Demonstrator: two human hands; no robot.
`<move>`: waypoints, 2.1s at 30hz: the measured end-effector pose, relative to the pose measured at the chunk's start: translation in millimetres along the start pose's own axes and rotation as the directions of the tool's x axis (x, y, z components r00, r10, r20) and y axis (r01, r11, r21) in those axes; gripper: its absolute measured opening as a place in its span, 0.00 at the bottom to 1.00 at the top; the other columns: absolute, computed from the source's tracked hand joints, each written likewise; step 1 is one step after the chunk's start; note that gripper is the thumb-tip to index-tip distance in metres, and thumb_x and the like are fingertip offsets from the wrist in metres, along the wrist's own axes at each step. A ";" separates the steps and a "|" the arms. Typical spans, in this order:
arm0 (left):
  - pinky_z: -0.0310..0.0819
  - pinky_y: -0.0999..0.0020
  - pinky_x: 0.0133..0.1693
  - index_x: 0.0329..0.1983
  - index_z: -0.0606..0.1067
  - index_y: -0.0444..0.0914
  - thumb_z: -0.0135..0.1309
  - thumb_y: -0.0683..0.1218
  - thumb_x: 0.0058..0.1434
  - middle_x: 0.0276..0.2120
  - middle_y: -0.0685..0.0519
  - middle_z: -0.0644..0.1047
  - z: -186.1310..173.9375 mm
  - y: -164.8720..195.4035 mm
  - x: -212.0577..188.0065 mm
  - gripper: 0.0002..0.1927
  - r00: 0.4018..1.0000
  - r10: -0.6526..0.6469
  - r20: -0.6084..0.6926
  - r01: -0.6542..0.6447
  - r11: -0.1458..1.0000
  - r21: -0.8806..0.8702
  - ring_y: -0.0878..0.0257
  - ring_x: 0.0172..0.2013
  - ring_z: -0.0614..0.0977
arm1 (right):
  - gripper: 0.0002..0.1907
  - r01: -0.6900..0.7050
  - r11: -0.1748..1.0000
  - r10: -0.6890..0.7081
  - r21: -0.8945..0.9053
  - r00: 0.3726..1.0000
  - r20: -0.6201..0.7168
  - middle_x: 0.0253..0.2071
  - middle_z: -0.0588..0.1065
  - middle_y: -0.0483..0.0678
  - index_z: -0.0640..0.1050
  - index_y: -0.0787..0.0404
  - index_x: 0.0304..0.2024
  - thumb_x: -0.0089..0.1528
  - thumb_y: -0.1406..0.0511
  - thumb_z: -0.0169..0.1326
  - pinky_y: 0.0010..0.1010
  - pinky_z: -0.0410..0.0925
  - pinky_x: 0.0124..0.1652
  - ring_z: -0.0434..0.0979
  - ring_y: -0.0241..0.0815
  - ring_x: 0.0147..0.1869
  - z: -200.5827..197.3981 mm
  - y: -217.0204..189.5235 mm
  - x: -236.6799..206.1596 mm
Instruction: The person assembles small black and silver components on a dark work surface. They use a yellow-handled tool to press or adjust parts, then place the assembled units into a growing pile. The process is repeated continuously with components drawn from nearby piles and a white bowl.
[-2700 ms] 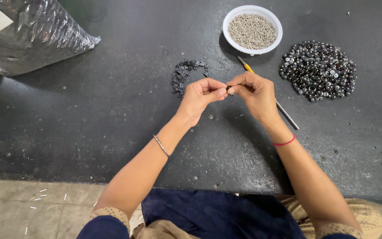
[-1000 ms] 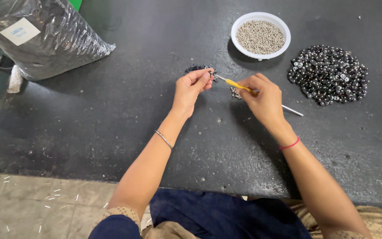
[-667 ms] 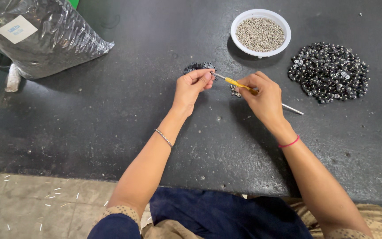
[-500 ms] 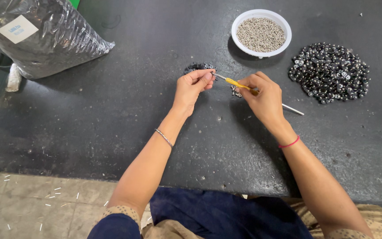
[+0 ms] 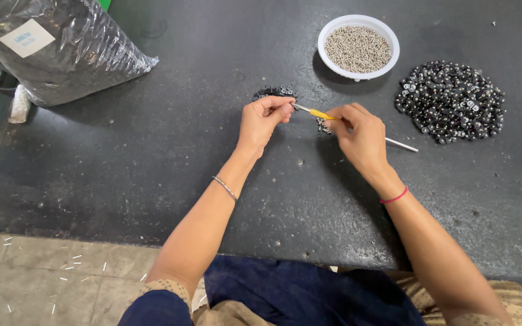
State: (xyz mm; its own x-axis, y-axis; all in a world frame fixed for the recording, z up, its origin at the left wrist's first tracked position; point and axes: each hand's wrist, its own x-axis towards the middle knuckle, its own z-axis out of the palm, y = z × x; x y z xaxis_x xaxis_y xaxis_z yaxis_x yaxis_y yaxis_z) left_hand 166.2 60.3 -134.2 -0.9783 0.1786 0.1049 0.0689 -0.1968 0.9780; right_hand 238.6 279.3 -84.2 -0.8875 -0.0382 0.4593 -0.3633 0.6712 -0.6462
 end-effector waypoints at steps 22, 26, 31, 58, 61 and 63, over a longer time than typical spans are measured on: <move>0.77 0.76 0.40 0.48 0.81 0.32 0.59 0.38 0.64 0.33 0.56 0.80 -15.8 17.2 -4.7 0.10 0.998 0.055 -0.033 -0.054 0.999 0.006 0.71 0.33 0.78 | 0.05 -0.087 0.996 0.084 0.031 0.992 0.090 0.33 0.76 0.53 0.77 0.65 0.45 0.68 0.69 0.55 0.34 0.67 0.35 0.75 0.46 0.32 16.0 -17.0 15.7; 0.77 0.76 0.40 0.48 0.81 0.32 0.60 0.38 0.64 0.33 0.56 0.81 -23.8 19.1 -4.0 0.10 0.998 0.051 -0.048 -0.050 0.999 0.017 0.71 0.33 0.78 | 0.10 0.071 0.993 -0.073 0.098 0.997 0.022 0.36 0.73 0.54 0.73 0.66 0.39 0.61 0.68 0.60 0.32 0.69 0.36 0.77 0.45 0.35 19.1 -20.0 19.7; 0.77 0.76 0.40 0.48 0.81 0.31 0.60 0.38 0.63 0.34 0.55 0.81 -21.2 16.7 -3.8 0.11 0.996 0.076 -0.036 -0.076 0.997 0.006 0.71 0.33 0.78 | 0.03 -0.097 0.994 0.102 -0.058 0.990 0.098 0.34 0.76 0.51 0.79 0.63 0.44 0.70 0.69 0.55 0.34 0.68 0.37 0.77 0.45 0.34 18.7 -17.1 18.1; 0.76 0.76 0.40 0.49 0.81 0.31 0.59 0.38 0.64 0.33 0.55 0.81 -33.0 28.3 -9.8 0.11 0.998 0.045 -0.049 -0.046 0.999 -0.023 0.71 0.34 0.78 | 0.04 -0.028 0.999 0.025 0.046 0.997 0.073 0.34 0.75 0.51 0.77 0.66 0.45 0.68 0.71 0.57 0.32 0.68 0.37 0.75 0.42 0.35 26.1 -23.5 18.0; 0.76 0.76 0.40 0.49 0.81 0.31 0.59 0.38 0.64 0.33 0.55 0.81 -41.1 29.2 -9.0 0.11 0.997 0.046 -0.054 -0.047 0.999 -0.024 0.71 0.33 0.78 | 0.08 0.045 0.990 -0.051 0.133 0.998 0.044 0.37 0.73 0.53 0.74 0.67 0.41 0.63 0.70 0.59 0.32 0.70 0.37 0.77 0.41 0.37 30.7 -30.1 19.7; 0.77 0.75 0.40 0.49 0.81 0.31 0.59 0.38 0.64 0.34 0.55 0.81 -45.3 29.3 -10.1 0.11 0.997 0.058 -0.053 -0.060 0.998 -0.024 0.71 0.34 0.79 | 0.08 0.039 0.990 -0.045 0.134 0.998 0.041 0.37 0.73 0.53 0.74 0.66 0.39 0.62 0.69 0.59 0.32 0.71 0.38 0.77 0.41 0.37 33.5 -33.0 19.3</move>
State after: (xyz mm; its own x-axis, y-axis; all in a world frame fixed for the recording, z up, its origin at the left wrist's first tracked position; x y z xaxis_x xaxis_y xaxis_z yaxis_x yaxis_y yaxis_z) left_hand 169.2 9.1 -114.8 -0.9816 0.1156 0.1522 0.1226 -0.2300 0.9654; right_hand 224.0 231.6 -74.5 -0.8813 -0.0988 0.4621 -0.4321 0.5643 -0.7034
